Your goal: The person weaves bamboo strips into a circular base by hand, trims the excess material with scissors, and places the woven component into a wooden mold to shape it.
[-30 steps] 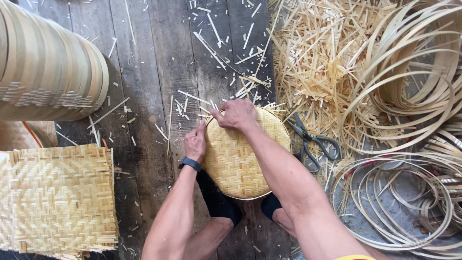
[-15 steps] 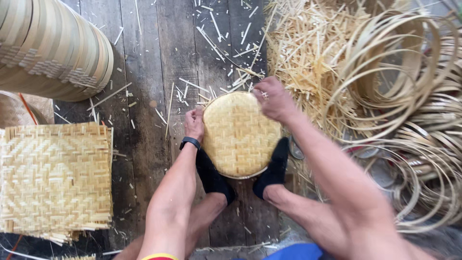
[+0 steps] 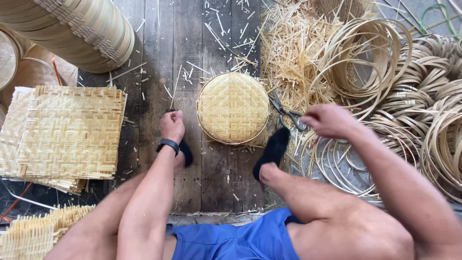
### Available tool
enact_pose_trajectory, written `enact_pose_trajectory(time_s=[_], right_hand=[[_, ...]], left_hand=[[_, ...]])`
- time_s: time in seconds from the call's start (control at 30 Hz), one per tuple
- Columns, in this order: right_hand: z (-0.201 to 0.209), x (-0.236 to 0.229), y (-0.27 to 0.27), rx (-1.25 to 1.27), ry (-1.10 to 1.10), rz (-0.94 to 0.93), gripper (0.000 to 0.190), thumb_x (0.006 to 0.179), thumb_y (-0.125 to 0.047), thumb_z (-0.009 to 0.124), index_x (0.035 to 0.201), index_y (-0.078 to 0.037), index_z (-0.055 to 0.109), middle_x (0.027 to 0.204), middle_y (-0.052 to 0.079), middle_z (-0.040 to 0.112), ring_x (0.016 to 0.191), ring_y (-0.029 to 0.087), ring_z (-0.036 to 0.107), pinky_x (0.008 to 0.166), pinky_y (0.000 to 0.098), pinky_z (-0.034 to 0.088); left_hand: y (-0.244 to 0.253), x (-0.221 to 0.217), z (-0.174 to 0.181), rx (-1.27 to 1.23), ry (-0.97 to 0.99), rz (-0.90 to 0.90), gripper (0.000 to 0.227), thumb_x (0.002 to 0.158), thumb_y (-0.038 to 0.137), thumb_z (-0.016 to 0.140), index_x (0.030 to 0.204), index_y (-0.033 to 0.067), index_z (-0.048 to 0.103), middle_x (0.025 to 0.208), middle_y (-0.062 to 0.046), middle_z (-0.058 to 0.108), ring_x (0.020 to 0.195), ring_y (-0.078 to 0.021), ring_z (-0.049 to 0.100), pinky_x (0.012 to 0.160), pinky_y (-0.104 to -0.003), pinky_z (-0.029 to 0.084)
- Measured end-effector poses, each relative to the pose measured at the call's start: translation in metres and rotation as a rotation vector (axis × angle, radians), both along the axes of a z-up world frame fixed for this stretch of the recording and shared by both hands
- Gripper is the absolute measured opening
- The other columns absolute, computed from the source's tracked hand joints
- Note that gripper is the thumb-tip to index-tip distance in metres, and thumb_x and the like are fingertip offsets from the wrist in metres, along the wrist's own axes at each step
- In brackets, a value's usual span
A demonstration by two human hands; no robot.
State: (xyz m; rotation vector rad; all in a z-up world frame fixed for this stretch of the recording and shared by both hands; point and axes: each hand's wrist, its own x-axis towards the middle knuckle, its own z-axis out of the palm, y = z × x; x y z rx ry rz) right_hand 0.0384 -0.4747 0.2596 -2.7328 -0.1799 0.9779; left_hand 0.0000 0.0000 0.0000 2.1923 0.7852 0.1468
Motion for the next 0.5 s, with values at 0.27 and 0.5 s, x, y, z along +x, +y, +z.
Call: enact_pose_trajectory(time_s=[0.27, 0.5], right_hand=[[-0.23, 0.028, 0.033, 0.53, -0.091, -0.45, 0.047, 0.096, -0.041, 0.062, 0.12, -0.001, 0.068, 0.105, 0.015, 0.077, 0.097, 0.022, 0.073, 0.089, 0.0357, 0.056], [-0.362, 0.067, 0.085, 0.798, 0.104, -1.331, 0.059, 0.106, -0.049, 0.046, 0.123, 0.005, 0.063, 0.121, 0.014, 0.069, 0.108, 0.023, 0.065, 0.093, 0.0379, 0.051]], left_hand=[[-0.018, 0.038, -0.081, -0.236, 0.193, 0.053, 0.055, 0.098, 0.053, 0.06, 0.105, -0.0006, 0.07, 0.098, -0.016, 0.074, 0.093, -0.0261, 0.069, 0.085, -0.04, 0.053], [-0.053, 0.08, -0.123, -0.868, 0.19, 0.499, 0.07, 0.101, 0.058, 0.05, 0.132, -0.003, 0.061, 0.135, -0.012, 0.064, 0.122, -0.0239, 0.06, 0.103, -0.039, 0.047]])
